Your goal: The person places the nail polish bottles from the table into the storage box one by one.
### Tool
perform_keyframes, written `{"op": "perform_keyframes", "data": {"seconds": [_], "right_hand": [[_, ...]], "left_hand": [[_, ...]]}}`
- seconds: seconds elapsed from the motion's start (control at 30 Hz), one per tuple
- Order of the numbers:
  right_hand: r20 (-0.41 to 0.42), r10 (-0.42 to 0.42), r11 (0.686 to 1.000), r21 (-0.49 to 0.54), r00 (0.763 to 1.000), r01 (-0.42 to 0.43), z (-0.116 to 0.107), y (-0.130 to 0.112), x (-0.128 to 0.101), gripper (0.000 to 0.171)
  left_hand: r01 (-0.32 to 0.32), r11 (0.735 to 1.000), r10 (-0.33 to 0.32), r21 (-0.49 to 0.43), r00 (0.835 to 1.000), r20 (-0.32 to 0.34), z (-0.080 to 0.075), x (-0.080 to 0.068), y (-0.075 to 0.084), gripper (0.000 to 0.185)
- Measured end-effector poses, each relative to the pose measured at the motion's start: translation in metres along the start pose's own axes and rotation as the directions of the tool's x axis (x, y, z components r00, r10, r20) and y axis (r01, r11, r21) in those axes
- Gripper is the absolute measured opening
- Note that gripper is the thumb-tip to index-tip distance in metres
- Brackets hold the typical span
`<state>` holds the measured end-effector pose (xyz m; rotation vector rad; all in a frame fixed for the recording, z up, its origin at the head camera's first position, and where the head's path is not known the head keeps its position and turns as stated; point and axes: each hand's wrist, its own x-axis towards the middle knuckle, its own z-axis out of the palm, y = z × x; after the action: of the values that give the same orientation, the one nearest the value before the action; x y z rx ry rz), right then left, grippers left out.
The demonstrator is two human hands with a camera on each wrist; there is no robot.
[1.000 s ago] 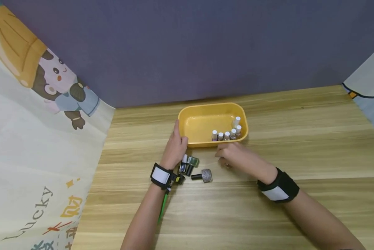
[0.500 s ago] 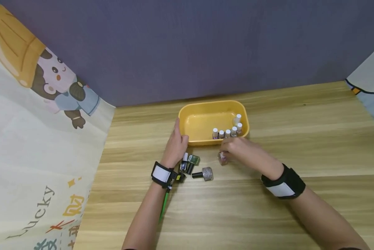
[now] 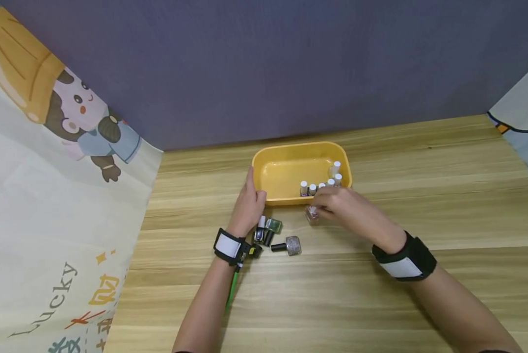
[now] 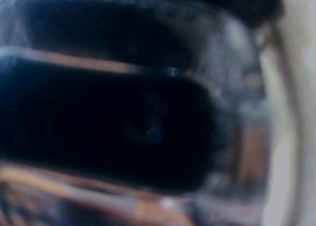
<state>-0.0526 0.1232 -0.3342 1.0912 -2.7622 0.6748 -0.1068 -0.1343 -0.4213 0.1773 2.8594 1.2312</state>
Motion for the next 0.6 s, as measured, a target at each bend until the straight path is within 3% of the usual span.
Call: {"op": "perform_keyframes", "data": {"seconds": [0.43,0.6], "right_hand": [[-0.129,-0.068,0.998,-0.009,0.989,0.067,-0.012,0.001,-0.002,0.009],[-0.154,-0.059,0.998,-0.015,0.986,0.058,-0.018,0.001,-0.004,0.01]], "left_hand": [[-0.004,1.0,0.004,-0.007,1.0,-0.003,-0.002,0.0,0.001,0.077],[0.0,1.0,0.0,-0.005,1.0,0.003,-0.003,-0.001,0.002,0.077]]}}
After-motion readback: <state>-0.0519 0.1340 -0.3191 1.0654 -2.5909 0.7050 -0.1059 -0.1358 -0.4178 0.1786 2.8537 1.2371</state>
